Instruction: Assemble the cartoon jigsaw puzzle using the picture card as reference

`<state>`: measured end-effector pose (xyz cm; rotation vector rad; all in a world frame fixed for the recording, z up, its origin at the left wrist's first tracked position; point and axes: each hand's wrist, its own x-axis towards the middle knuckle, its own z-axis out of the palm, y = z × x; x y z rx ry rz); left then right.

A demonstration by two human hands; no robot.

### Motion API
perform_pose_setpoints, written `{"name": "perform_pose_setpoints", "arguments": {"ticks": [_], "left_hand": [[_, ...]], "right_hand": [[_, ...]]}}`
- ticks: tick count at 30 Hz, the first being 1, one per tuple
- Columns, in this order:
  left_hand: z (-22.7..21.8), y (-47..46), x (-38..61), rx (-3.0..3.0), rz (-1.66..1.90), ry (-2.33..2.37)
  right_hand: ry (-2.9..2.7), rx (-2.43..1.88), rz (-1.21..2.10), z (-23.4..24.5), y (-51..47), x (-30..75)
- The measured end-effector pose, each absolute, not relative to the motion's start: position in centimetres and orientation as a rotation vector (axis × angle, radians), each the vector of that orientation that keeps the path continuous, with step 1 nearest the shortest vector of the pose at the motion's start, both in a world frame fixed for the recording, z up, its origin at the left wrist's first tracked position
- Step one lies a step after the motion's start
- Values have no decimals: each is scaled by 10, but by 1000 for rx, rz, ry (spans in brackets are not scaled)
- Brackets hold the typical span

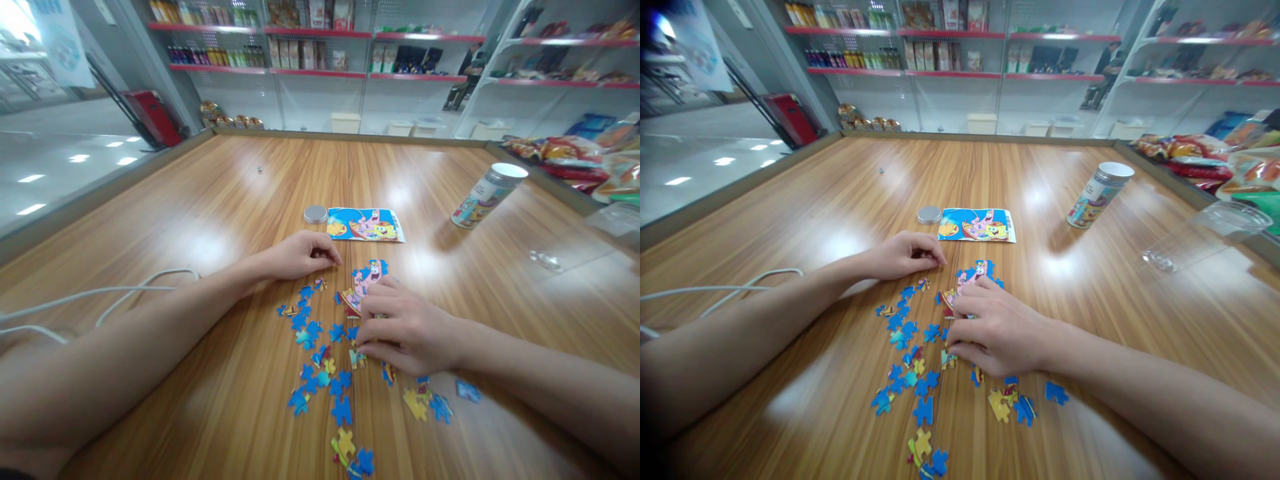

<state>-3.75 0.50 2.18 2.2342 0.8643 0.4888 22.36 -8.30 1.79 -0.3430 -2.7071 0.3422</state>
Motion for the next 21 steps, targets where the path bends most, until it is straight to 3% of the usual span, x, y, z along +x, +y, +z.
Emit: {"name": "perform_pose_setpoints", "arguments": {"ticks": [5, 10, 14, 21], "left_hand": [[70, -9, -51, 2409, -212, 1118], [85, -34, -52, 2443, -611, 1171], [80, -44, -45, 2468, -730, 1110], [78, -46, -48, 2502, -627, 920]], "right_hand": [[-2649, -317, 321, 15, -81, 223], [-2468, -336, 276, 16, -77, 223], [-2258, -431, 248, 15, -73, 226], [-2137, -527, 292, 10, -62, 229]]}}
